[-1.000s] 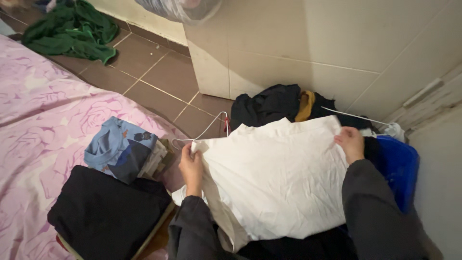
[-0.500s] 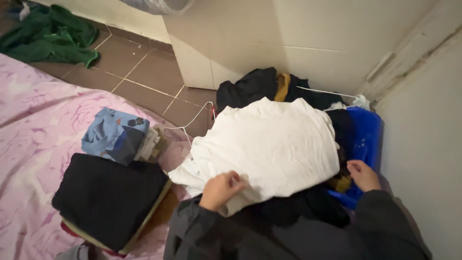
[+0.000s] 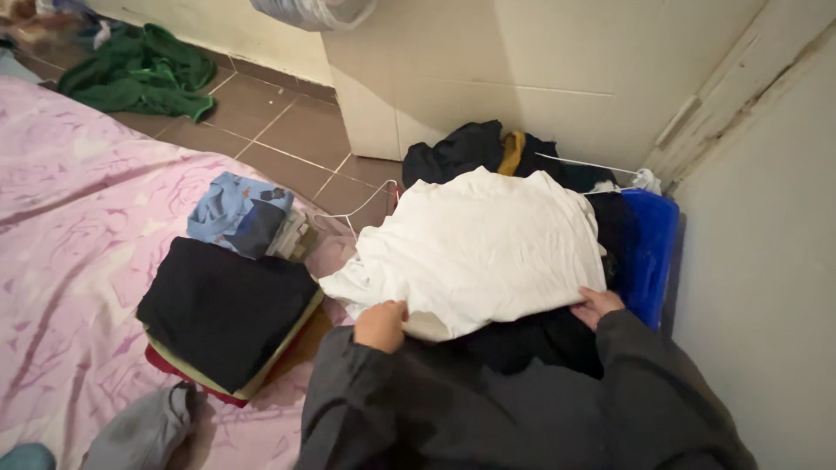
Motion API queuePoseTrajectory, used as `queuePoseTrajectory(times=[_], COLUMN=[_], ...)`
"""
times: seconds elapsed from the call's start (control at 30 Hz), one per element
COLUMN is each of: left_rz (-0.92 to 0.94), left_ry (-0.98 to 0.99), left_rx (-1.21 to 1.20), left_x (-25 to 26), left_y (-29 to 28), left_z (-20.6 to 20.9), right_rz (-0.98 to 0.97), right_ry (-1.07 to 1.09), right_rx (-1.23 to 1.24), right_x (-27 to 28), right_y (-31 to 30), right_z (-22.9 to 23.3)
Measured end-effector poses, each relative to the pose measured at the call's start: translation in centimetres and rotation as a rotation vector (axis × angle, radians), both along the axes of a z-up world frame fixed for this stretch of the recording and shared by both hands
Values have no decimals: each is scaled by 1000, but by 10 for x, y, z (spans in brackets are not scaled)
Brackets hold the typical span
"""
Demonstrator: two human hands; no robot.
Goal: The person picks up a white shirt from a pile, folds it on their lap, and places it on a stack of folded items, then untangles and handles several plastic clothes hangers.
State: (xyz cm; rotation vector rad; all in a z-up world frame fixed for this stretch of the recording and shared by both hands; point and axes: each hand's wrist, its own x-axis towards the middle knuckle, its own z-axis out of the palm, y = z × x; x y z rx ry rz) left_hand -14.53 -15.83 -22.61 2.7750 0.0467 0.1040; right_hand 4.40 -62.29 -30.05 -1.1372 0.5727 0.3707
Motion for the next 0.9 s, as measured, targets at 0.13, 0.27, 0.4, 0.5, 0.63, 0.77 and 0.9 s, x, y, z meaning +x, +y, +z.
queuePoseTrajectory(times=[0.13, 0.27, 0.4, 0.5, 0.63, 0.77, 0.9], left_rz=[72, -48, -15, 13, 3, -516, -592], left_ry=[60, 16, -53, -102, -641, -334, 31], left_rx=[-232, -119, -134, -182, -86, -429, -554], left_x=[-21, -32, -36, -35, -44, -60, -60], left_y=[29, 10, 9, -1, -27, -70, -117], left_z=[39, 65, 99, 121, 143, 128, 69], right_rz=[-224, -134, 169, 612, 750, 689, 668], right_ry=[-168, -396, -1196, -1499, -1472, -1279, -1378], right_rx=[-143, -1134, -1050, -991, -1239, -1115, -964], right_x=[10, -6, -48, -105, -136, -125, -119], right_y=[-15, 2, 81, 162, 226, 233, 202], right_z=[13, 27, 49, 86, 118, 111, 108])
